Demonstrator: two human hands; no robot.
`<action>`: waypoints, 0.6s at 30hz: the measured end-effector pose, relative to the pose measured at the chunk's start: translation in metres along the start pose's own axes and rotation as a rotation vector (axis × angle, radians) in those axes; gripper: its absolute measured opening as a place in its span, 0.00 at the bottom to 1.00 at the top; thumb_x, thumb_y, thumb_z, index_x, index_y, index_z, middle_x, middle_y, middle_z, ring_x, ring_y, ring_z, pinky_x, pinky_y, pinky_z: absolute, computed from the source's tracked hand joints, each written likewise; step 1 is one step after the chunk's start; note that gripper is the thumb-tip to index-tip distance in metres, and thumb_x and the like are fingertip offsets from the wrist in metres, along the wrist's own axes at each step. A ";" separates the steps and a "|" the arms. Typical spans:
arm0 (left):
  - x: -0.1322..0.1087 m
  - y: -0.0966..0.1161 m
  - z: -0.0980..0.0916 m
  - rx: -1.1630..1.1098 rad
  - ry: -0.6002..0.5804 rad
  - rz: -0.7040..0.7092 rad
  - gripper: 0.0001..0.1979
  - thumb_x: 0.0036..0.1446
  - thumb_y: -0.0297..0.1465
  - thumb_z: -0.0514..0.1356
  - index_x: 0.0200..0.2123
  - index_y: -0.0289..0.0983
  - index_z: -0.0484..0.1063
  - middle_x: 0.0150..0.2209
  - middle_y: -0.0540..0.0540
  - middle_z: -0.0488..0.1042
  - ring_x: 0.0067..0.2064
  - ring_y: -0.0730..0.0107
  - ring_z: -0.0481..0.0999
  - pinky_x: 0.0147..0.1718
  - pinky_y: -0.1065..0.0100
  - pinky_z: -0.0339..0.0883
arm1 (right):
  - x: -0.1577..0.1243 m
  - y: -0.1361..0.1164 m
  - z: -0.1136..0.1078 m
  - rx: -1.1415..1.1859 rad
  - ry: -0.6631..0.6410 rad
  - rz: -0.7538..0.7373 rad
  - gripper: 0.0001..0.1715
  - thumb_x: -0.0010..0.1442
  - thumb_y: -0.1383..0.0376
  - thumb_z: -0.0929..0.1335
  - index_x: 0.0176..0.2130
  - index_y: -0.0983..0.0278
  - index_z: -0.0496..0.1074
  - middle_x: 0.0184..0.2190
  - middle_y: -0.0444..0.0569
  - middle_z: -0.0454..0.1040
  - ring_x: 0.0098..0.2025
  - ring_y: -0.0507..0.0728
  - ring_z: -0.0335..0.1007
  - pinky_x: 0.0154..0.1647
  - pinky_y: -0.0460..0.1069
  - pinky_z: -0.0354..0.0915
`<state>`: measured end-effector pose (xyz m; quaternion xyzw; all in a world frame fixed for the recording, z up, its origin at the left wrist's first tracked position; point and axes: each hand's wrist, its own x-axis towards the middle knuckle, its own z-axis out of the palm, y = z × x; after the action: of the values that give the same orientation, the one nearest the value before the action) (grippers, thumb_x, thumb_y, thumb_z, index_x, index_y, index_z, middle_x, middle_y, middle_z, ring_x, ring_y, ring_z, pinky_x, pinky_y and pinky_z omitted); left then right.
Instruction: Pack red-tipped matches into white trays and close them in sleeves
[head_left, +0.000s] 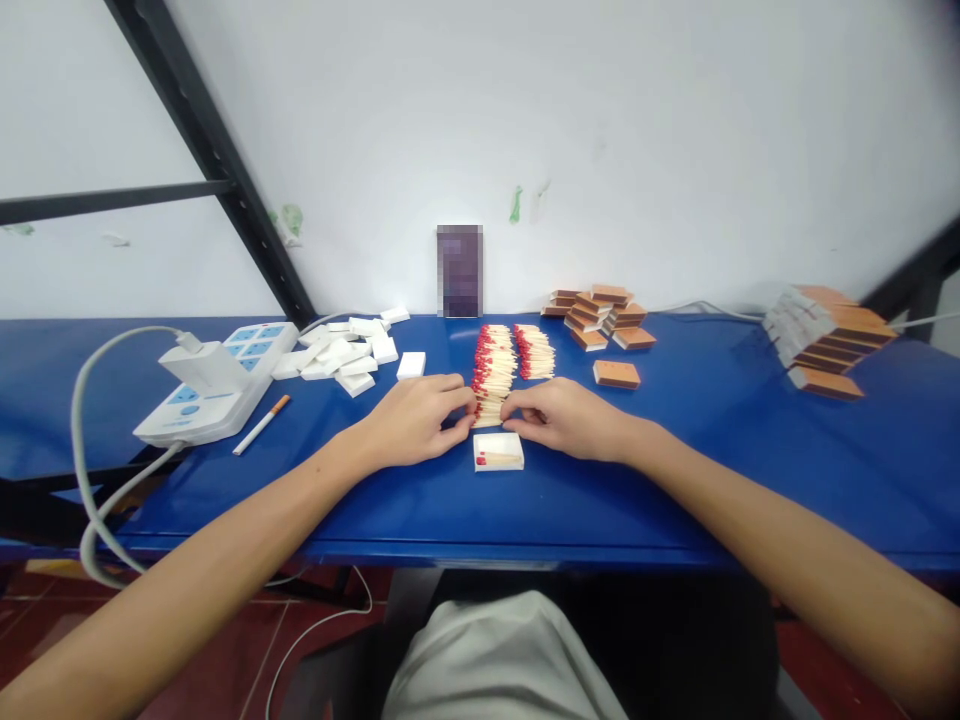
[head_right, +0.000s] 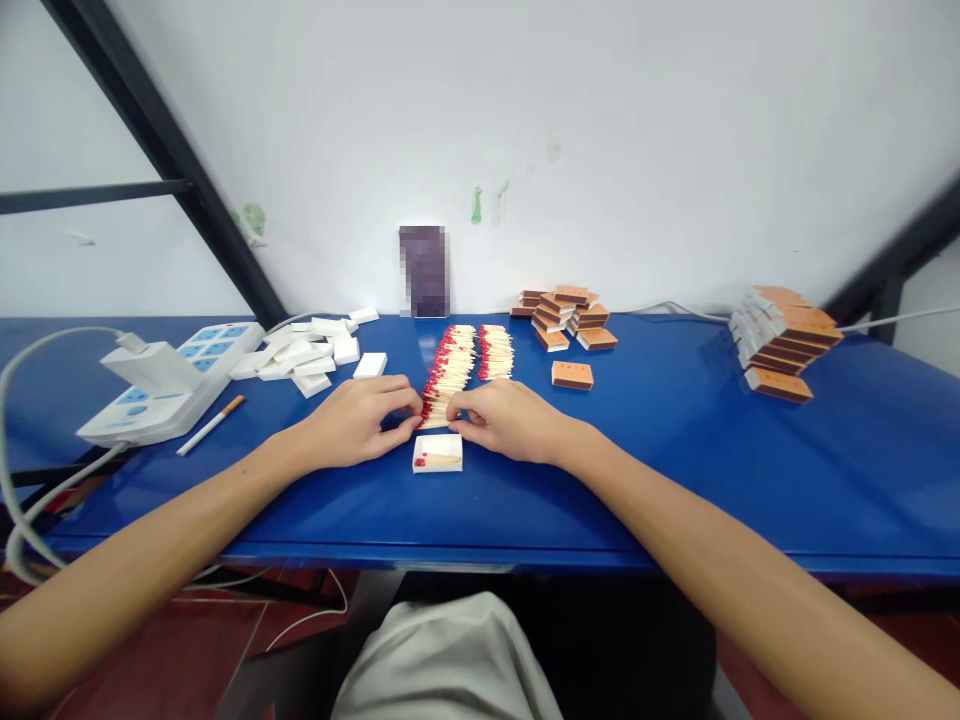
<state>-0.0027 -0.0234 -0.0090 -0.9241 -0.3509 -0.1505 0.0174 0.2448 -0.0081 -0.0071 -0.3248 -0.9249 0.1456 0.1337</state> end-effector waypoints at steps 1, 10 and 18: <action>0.000 0.000 0.000 0.006 -0.001 -0.003 0.09 0.65 0.33 0.53 0.38 0.37 0.72 0.35 0.48 0.71 0.34 0.69 0.71 0.34 0.69 0.63 | 0.000 0.000 0.000 0.000 0.004 0.002 0.09 0.65 0.63 0.66 0.41 0.62 0.76 0.24 0.42 0.70 0.25 0.49 0.60 0.28 0.45 0.51; 0.000 0.006 -0.004 0.036 -0.006 0.000 0.08 0.63 0.32 0.54 0.37 0.38 0.72 0.33 0.49 0.71 0.34 0.68 0.70 0.32 0.68 0.61 | -0.001 -0.004 0.000 0.027 0.006 -0.032 0.10 0.66 0.61 0.65 0.40 0.62 0.75 0.23 0.40 0.69 0.24 0.48 0.60 0.28 0.44 0.52; -0.001 0.005 -0.001 0.019 -0.011 0.038 0.07 0.59 0.31 0.55 0.37 0.38 0.72 0.34 0.48 0.72 0.33 0.68 0.71 0.31 0.68 0.60 | 0.000 -0.002 0.001 0.025 0.005 -0.050 0.11 0.65 0.64 0.66 0.44 0.61 0.77 0.25 0.41 0.71 0.25 0.49 0.61 0.28 0.44 0.53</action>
<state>-0.0002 -0.0281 -0.0081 -0.9311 -0.3349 -0.1419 0.0271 0.2437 -0.0099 -0.0073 -0.3002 -0.9305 0.1528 0.1436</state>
